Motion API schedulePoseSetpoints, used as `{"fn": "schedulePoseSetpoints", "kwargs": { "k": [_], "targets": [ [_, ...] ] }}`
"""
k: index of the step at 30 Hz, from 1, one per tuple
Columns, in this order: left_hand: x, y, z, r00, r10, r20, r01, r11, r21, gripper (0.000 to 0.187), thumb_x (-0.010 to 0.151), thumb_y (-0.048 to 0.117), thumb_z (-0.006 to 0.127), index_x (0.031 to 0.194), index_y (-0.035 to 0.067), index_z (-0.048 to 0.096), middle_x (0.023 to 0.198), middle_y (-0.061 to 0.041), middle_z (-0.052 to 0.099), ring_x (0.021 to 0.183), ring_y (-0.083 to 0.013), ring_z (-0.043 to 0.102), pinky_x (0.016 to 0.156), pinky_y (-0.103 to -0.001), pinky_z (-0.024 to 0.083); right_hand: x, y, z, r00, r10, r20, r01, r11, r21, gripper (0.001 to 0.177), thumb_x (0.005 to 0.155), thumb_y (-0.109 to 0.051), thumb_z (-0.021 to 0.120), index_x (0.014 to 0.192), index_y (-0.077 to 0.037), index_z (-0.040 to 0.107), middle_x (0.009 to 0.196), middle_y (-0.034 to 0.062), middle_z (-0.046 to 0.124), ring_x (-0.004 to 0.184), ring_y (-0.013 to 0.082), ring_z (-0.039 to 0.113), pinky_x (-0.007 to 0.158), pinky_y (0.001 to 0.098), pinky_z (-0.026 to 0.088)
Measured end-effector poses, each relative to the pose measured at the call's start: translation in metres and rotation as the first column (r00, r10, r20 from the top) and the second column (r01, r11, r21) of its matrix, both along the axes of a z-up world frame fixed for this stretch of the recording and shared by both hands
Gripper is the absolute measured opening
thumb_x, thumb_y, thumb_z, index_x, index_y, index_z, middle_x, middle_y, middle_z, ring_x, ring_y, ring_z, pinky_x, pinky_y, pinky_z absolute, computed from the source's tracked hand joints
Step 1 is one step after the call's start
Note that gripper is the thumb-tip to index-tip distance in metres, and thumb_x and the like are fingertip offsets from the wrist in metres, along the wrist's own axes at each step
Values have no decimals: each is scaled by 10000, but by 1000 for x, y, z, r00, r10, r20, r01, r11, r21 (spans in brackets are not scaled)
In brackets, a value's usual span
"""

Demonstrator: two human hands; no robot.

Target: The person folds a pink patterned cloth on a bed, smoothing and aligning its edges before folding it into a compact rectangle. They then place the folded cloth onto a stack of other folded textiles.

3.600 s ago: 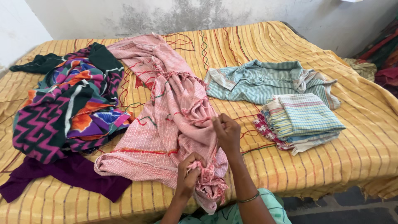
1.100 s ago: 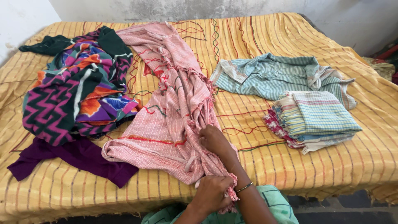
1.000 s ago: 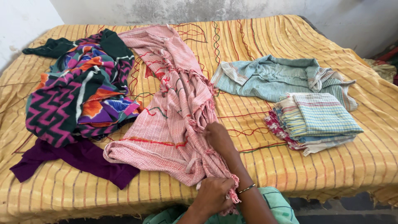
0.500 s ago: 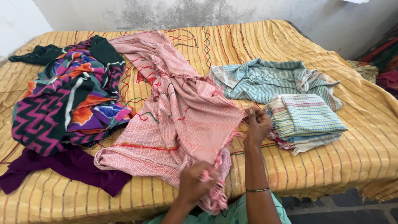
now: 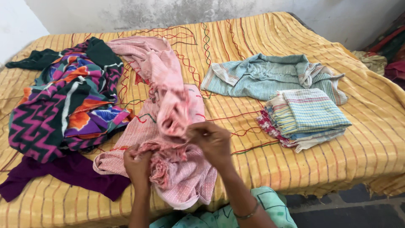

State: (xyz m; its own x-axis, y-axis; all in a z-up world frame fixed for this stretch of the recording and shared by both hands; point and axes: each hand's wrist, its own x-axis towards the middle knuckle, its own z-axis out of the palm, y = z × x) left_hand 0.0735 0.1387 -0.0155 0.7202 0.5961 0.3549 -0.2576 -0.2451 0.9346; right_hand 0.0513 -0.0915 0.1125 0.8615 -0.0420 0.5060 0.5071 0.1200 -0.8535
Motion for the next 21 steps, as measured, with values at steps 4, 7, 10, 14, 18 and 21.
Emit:
{"fn": "schedulePoseSetpoints", "kwargs": {
  "k": [4,7,10,14,18,21],
  "targets": [
    [-17,-10,18,987,-154,51,140,969,205,585,805,148,762,1345,8,589,1170,-107,665,979,-197,664,844,-341,542,2,29,-3,995,-94,-27,83,960,-266,134,883,-61,790,1006,-10,778,818,79,780,693,100,715,616,263,586],
    [-48,-39,28,969,-248,-6,239,926,291,627,798,174,786,1391,55,619,1163,-84,715,820,-225,634,703,-349,512,-6,32,-2,999,-41,24,47,923,-382,131,897,-63,761,1018,-12,765,855,81,778,713,122,747,622,275,600],
    [-59,-59,42,959,-258,120,187,889,418,655,741,188,863,1328,37,613,1135,-104,692,897,-238,668,750,-356,539,-18,32,3,998,39,46,-17,912,-411,138,910,-69,748,1039,-18,753,894,85,777,763,151,775,649,290,619],
    [-64,-68,50,918,-95,384,-178,769,614,677,705,180,850,1292,4,562,1159,-142,642,1049,-358,640,894,-433,542,-28,31,13,981,-15,195,112,860,-497,118,902,-65,750,1011,-19,737,893,103,758,765,223,764,664,324,607],
    [-65,-69,48,950,-3,312,-120,919,375,514,728,178,886,1127,47,590,1084,-145,640,867,-262,645,707,-329,532,-38,34,18,940,-34,339,231,794,-562,100,884,-50,749,976,-23,718,881,120,740,785,280,741,686,357,577],
    [-65,-65,41,972,-54,230,-64,876,477,345,802,94,795,1105,41,638,1059,-138,694,953,-306,705,788,-367,582,-48,41,17,947,34,318,174,779,-602,90,893,-66,731,971,-33,698,858,116,732,772,279,734,676,379,569]
  ]
}}
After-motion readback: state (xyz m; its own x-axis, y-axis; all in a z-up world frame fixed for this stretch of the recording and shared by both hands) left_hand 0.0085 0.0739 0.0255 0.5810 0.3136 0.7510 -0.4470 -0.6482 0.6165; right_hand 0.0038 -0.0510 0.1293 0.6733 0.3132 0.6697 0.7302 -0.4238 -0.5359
